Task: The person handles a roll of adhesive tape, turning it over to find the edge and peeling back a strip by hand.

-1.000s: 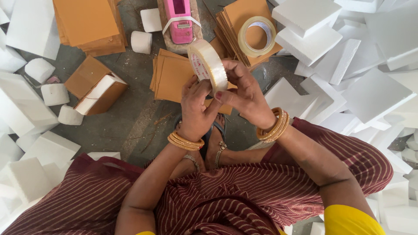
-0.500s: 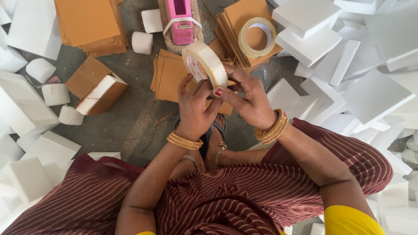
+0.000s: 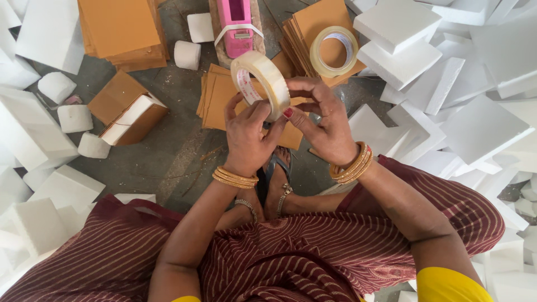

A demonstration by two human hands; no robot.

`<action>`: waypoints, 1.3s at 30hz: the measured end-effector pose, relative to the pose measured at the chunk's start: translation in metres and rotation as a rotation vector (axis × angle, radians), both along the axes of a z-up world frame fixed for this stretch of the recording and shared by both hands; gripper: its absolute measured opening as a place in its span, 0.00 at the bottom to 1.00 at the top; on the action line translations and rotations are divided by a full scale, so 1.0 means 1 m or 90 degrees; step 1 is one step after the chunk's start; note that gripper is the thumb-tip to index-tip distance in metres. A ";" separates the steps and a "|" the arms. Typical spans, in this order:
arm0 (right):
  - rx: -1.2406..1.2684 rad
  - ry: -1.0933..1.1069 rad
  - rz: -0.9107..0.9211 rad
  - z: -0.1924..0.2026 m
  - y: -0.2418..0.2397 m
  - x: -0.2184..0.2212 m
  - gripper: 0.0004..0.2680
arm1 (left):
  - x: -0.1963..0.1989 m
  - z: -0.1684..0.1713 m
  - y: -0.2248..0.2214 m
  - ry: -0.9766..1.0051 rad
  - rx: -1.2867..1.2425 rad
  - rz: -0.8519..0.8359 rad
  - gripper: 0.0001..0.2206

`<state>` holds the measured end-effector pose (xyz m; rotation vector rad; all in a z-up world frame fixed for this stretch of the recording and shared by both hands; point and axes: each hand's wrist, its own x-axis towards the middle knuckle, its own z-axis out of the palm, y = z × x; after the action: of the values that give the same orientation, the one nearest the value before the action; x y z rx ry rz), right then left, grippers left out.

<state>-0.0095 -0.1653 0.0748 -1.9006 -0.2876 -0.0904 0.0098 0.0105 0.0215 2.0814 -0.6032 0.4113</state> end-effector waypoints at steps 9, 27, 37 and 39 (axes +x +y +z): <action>-0.158 -0.060 -0.070 -0.006 -0.001 0.001 0.09 | 0.006 -0.043 0.004 -0.067 0.147 0.022 0.14; -0.214 0.120 -0.085 -0.085 -0.025 0.025 0.05 | 0.005 -0.068 -0.007 -0.084 0.314 0.000 0.11; -0.094 0.259 -0.034 -0.103 -0.039 0.031 0.05 | 0.005 -0.079 -0.013 -0.095 0.379 -0.020 0.08; -0.101 0.246 -0.036 -0.106 -0.039 0.030 0.05 | 0.004 -0.079 -0.013 -0.094 0.397 -0.034 0.08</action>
<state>0.0202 -0.2041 -0.0314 -2.0358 0.0228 0.2680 0.0135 -0.0029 -0.0578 2.6292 -0.9668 0.3795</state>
